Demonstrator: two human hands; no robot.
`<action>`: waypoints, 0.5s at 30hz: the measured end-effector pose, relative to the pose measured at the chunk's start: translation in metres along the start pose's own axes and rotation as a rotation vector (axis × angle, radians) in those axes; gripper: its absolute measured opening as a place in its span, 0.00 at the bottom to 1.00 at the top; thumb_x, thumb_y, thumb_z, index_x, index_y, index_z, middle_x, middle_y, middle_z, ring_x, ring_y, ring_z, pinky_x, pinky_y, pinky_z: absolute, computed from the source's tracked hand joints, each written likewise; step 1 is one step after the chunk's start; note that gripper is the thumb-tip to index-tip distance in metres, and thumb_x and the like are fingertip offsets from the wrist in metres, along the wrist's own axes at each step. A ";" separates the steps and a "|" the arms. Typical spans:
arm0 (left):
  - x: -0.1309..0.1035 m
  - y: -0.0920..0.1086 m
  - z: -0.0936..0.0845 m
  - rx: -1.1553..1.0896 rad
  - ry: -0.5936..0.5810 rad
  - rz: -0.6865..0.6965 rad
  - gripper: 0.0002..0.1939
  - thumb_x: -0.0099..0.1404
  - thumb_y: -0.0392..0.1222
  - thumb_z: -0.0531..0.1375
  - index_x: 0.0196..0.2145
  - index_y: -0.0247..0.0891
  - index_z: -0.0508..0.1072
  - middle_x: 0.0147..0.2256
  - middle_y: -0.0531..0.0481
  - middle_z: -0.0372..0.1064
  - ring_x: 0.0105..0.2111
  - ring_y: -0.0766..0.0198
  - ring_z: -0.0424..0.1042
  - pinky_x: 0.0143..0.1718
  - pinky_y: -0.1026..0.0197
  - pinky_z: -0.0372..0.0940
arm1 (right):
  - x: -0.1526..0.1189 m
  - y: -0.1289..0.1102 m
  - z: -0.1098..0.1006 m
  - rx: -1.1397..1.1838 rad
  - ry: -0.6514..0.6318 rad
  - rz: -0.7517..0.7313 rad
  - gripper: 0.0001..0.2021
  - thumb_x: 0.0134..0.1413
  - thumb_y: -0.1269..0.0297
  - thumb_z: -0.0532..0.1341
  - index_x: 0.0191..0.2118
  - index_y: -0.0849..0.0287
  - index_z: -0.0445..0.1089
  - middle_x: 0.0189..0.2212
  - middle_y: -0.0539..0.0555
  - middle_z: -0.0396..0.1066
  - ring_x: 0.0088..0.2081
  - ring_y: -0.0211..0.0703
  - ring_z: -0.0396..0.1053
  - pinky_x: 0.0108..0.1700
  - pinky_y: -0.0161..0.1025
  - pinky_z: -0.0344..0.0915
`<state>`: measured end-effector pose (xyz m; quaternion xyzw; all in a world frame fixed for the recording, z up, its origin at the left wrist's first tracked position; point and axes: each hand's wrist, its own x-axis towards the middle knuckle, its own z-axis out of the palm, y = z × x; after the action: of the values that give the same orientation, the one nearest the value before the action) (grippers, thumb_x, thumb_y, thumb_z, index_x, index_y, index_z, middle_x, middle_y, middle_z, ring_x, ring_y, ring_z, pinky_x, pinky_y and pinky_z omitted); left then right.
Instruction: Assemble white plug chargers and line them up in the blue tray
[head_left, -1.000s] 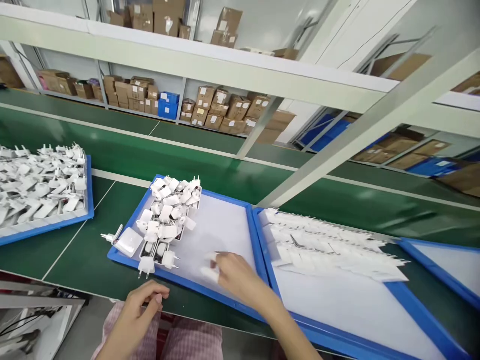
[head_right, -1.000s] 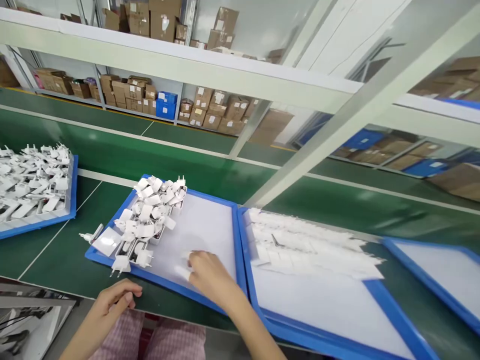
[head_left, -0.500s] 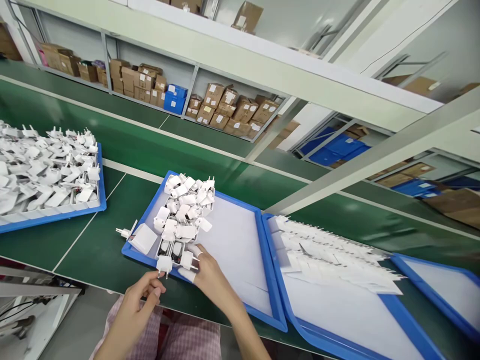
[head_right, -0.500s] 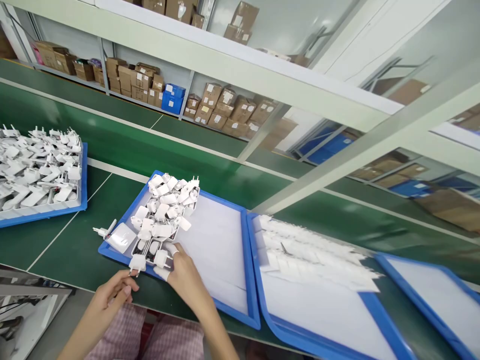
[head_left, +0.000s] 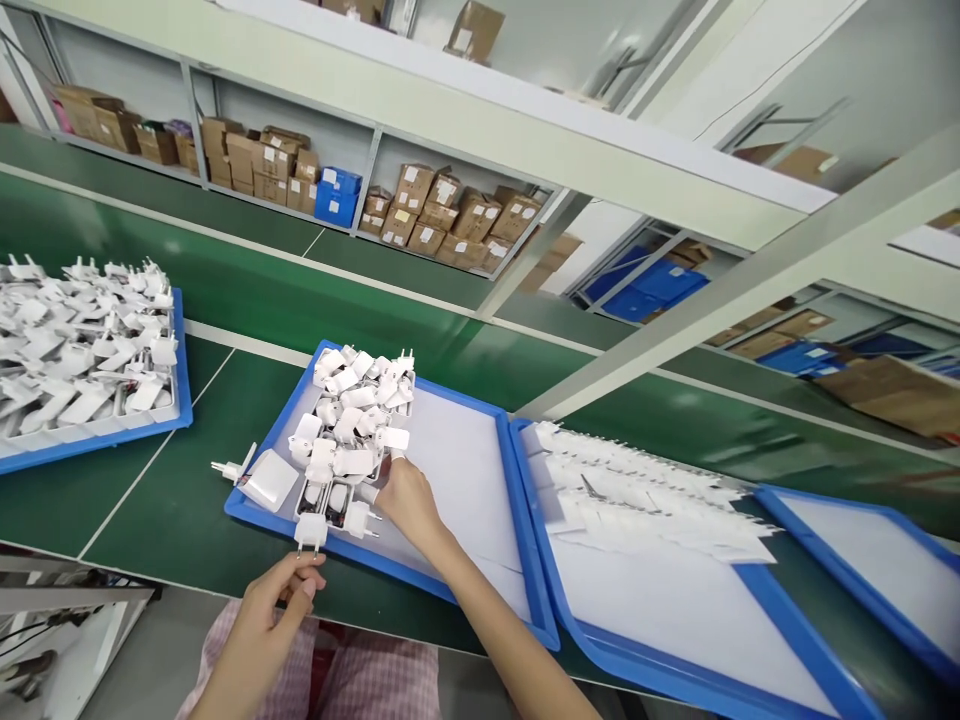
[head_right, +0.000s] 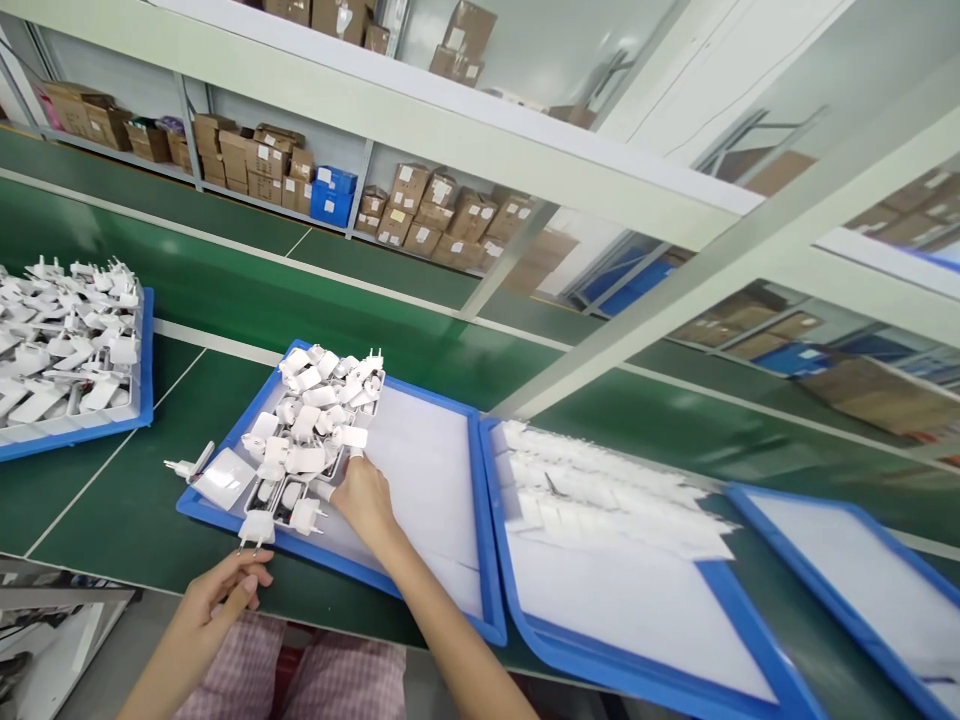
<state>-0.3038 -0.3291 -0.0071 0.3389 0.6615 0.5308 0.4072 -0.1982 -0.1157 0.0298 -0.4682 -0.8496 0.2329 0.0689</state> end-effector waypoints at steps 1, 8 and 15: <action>0.001 0.002 0.001 0.011 -0.003 -0.004 0.24 0.66 0.61 0.56 0.44 0.40 0.78 0.34 0.46 0.77 0.29 0.60 0.73 0.34 0.60 0.71 | -0.001 -0.001 -0.002 0.002 0.006 -0.002 0.16 0.47 0.60 0.67 0.40 0.61 0.67 0.36 0.60 0.75 0.35 0.51 0.71 0.33 0.38 0.56; -0.004 0.017 0.006 0.065 -0.096 -0.020 0.20 0.67 0.57 0.57 0.43 0.40 0.78 0.35 0.44 0.78 0.32 0.58 0.75 0.34 0.60 0.72 | -0.005 0.005 -0.013 0.071 0.007 -0.058 0.09 0.46 0.67 0.63 0.36 0.59 0.69 0.31 0.55 0.74 0.31 0.45 0.69 0.31 0.36 0.53; -0.010 0.020 0.014 0.112 -0.113 -0.002 0.18 0.69 0.54 0.55 0.44 0.41 0.78 0.36 0.45 0.78 0.34 0.58 0.75 0.37 0.60 0.71 | -0.007 0.013 -0.014 0.192 0.026 -0.098 0.04 0.45 0.70 0.61 0.31 0.58 0.69 0.28 0.52 0.72 0.28 0.42 0.66 0.31 0.35 0.53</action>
<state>-0.2862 -0.3277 0.0125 0.3900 0.6665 0.4726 0.4246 -0.1798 -0.1108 0.0364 -0.4205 -0.8443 0.3033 0.1358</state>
